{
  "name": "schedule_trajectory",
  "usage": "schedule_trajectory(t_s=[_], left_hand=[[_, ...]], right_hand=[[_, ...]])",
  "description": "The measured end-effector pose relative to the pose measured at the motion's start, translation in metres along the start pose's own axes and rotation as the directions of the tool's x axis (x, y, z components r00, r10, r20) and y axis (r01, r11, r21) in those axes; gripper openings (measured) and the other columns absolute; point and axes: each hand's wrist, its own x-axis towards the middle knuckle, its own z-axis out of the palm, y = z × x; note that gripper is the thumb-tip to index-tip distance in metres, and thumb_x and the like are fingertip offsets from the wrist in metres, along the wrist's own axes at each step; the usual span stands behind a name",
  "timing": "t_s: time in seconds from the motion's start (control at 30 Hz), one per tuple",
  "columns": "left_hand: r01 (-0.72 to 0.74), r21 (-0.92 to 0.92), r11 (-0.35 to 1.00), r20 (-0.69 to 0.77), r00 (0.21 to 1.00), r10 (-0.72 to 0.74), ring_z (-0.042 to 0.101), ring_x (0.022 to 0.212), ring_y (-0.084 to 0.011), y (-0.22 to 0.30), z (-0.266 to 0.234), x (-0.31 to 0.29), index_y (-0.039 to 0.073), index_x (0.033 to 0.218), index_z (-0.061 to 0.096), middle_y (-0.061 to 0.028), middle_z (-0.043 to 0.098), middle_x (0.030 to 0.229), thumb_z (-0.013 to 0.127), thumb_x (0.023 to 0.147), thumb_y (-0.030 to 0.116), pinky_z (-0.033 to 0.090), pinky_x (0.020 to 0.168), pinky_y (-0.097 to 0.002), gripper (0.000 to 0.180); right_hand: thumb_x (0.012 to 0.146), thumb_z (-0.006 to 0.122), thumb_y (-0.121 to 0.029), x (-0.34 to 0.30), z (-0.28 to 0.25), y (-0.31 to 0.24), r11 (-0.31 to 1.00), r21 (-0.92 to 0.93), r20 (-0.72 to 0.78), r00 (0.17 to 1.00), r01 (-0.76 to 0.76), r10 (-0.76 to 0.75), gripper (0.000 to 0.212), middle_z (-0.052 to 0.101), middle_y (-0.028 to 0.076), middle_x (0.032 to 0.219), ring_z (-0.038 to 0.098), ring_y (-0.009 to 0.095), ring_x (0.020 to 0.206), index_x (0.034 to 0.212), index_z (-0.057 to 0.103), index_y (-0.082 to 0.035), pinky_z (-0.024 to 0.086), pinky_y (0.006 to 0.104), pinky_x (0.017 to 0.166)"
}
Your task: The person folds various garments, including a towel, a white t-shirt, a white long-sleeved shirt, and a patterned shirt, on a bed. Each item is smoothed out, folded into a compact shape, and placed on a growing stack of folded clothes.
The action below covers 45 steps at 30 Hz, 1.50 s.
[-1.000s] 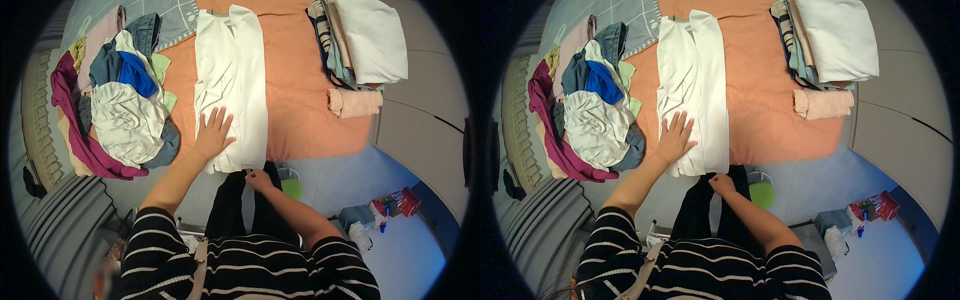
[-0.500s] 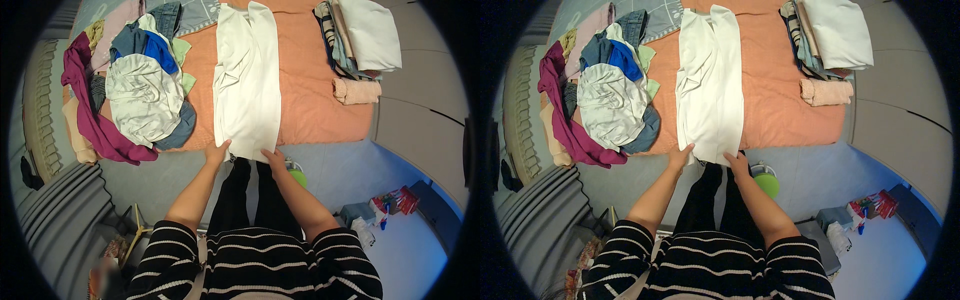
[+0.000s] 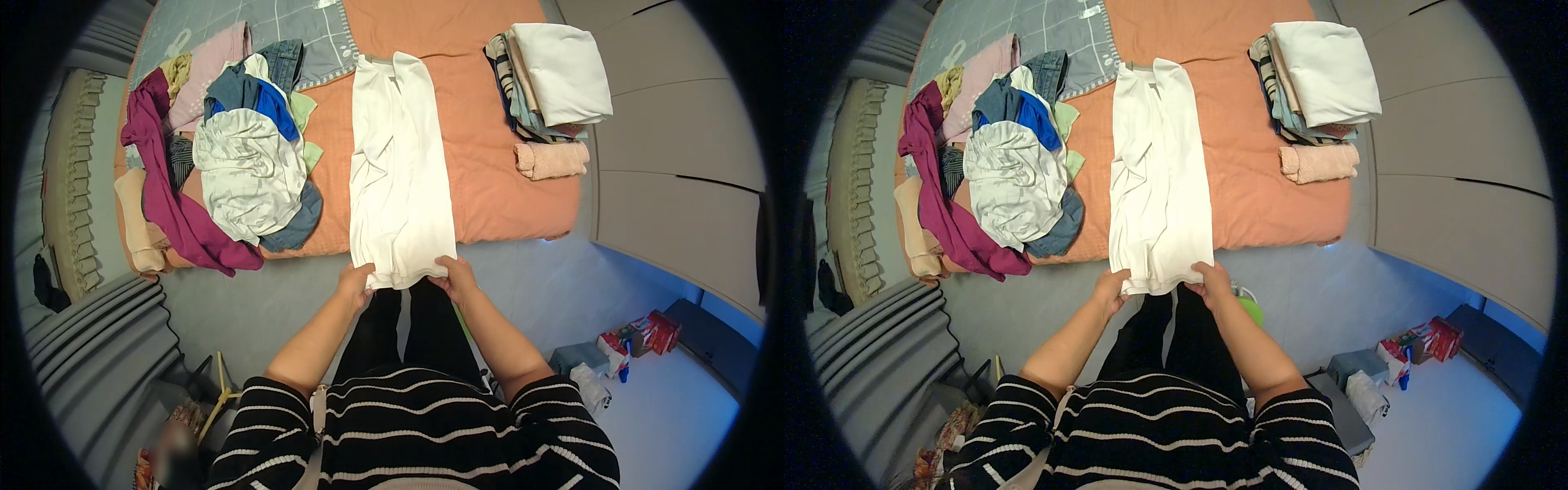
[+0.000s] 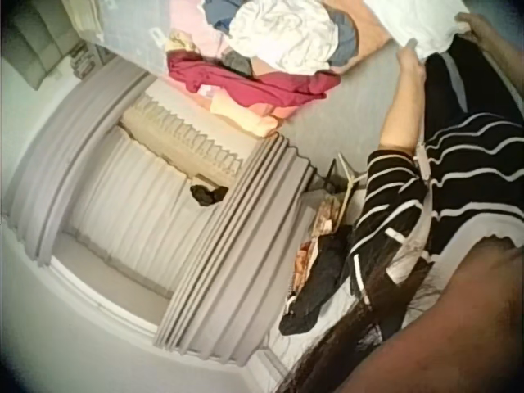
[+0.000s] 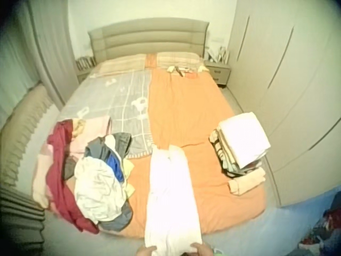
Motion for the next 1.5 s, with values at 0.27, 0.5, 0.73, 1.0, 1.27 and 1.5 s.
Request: schedule_trajectory(t_s=[0.27,0.5,0.73,1.0,1.27,1.5], left_hand=[[-0.249,-0.042,0.968,0.005,0.968,0.249,0.059,0.069,-0.0166,0.121,0.082,-0.03,0.004,0.115,0.05,-0.01,0.059,0.096,0.06,0.089,0.028,0.051,0.052,-0.0272,0.037],[-0.397,0.276,0.875,-0.357,0.803,0.477,0.058,0.09,-0.0247,0.1,0.046,0.076,-0.004,0.116,0.045,-0.0147,0.056,0.107,0.067,0.083,0.033,0.049,0.077,-0.0355,0.054],[-0.23,0.353,0.907,-0.515,0.761,0.393,0.057,0.097,-0.0268,0.101,0.069,0.075,-0.008,0.118,0.045,-0.0192,0.056,0.113,0.072,0.078,0.021,0.047,0.083,-0.0347,0.058],[-0.108,0.029,0.994,-0.118,0.987,0.111,0.061,0.088,-0.0227,0.134,0.063,0.068,0.0,0.113,0.056,-0.0112,0.063,0.103,0.067,0.085,0.021,0.052,0.073,-0.0327,0.036],[-0.177,-0.064,0.982,-0.089,0.981,0.171,0.057,0.097,-0.0234,0.11,0.046,0.079,0.005,0.121,0.052,-0.0079,0.06,0.111,0.063,0.088,0.027,0.049,0.081,-0.0378,0.041],[-0.225,-0.068,0.972,-0.052,0.974,0.222,0.058,0.096,-0.0233,0.117,0.052,0.074,0.001,0.123,0.049,-0.011,0.059,0.113,0.062,0.089,0.021,0.05,0.083,-0.0368,0.041]], right_hand=[[0.089,0.057,-0.042,0.018,0.047,-0.096,0.985,0.151,0.164,0.981,0.081,-0.106,0.057,0.056,0.02,0.112,0.06,0.028,0.091,0.124,0.043,0.001,0.051,0.0368,0.076],[0.086,0.062,-0.03,0.059,0.041,-0.089,0.974,-0.168,-0.071,0.984,0.152,-0.166,0.045,0.06,0.013,0.101,0.06,0.022,0.085,0.117,0.046,-0.003,0.051,0.0306,0.073],[0.073,0.075,-0.026,0.131,0.026,-0.06,0.843,-0.426,-0.274,0.841,0.328,-0.466,0.062,0.055,0.022,0.115,0.056,0.032,0.102,0.117,0.048,0.007,0.047,0.0348,0.084],[0.071,0.077,-0.031,0.116,0.052,-0.096,0.176,-0.96,-0.039,0.516,0.22,-0.856,0.063,0.058,0.021,0.11,0.057,0.034,0.1,0.119,0.051,0.0,0.047,0.0409,0.085],[0.072,0.074,-0.033,0.134,0.053,-0.116,0.378,-0.894,0.024,0.867,0.241,-0.497,0.053,0.057,0.023,0.106,0.053,0.037,0.104,0.111,0.055,-0.001,0.045,0.0419,0.085],[0.075,0.07,-0.028,0.146,0.034,-0.085,0.408,-0.864,-0.164,0.603,0.294,-0.78,0.04,0.059,0.027,0.1,0.058,0.037,0.091,0.094,0.059,0.006,0.047,0.0413,0.078]])
